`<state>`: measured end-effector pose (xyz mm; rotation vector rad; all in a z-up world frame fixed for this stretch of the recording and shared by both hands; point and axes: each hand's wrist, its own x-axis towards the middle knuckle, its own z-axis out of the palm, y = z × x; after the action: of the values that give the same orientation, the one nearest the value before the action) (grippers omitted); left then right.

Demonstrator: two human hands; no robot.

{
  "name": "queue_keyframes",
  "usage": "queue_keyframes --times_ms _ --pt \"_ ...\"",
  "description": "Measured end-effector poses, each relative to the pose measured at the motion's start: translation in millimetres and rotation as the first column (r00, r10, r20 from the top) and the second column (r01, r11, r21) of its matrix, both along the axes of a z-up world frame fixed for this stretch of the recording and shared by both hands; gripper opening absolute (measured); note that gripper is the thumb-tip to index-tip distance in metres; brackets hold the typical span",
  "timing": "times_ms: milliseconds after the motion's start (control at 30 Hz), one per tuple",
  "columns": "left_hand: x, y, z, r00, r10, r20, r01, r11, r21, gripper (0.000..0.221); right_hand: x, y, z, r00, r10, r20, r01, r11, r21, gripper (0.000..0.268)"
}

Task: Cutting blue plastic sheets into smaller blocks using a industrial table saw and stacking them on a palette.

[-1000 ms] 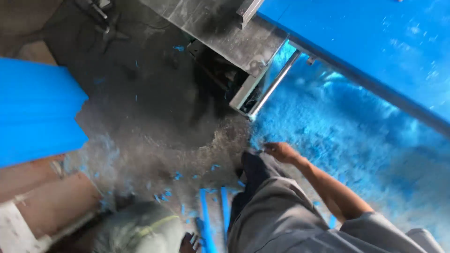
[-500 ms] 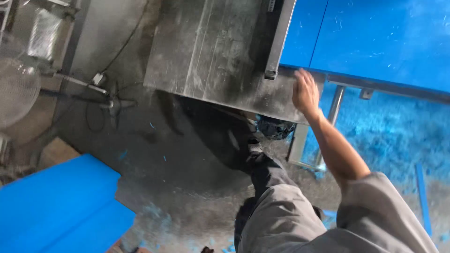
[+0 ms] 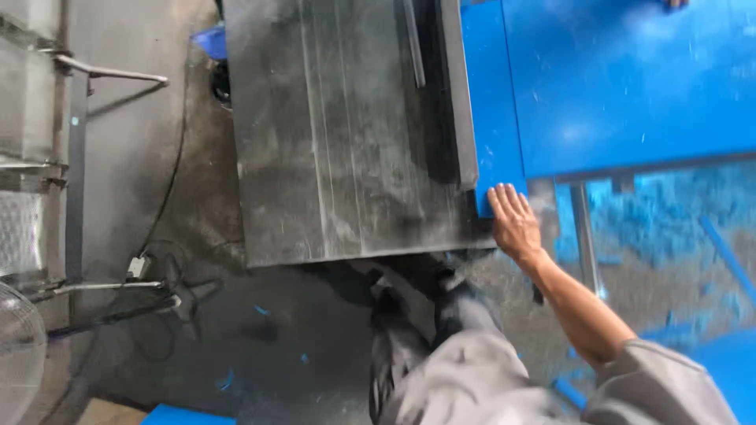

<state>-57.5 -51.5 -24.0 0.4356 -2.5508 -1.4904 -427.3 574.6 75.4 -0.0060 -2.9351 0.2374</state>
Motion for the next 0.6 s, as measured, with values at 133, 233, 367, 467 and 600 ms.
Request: queue_keyframes --times_ms 133,233,367,467,600 --pt "-74 -125 22 0.960 -0.085 0.267 0.063 0.994 0.091 0.036 78 -51 19 0.984 -0.052 0.170 0.061 0.997 -0.048 0.058" --pt "-159 -139 45 0.809 -0.040 0.586 -0.226 0.900 0.372 0.045 56 -70 57 0.947 -0.239 0.215 0.253 0.966 -0.044 0.068" --pt "-244 -132 110 0.713 -0.041 0.700 -0.241 0.923 0.299 0.046 24 -86 36 0.846 -0.494 0.198 0.523 0.841 -0.136 0.124" --pt "-288 -97 125 0.705 0.067 0.706 -0.151 0.987 0.058 0.049 7 -70 19 0.675 -0.665 0.319 0.731 0.660 -0.173 0.125" --pt "-273 -71 139 0.827 0.027 0.561 -0.215 0.938 0.271 0.053 66 -86 21 0.611 -0.668 0.425 0.764 0.638 -0.095 0.123"
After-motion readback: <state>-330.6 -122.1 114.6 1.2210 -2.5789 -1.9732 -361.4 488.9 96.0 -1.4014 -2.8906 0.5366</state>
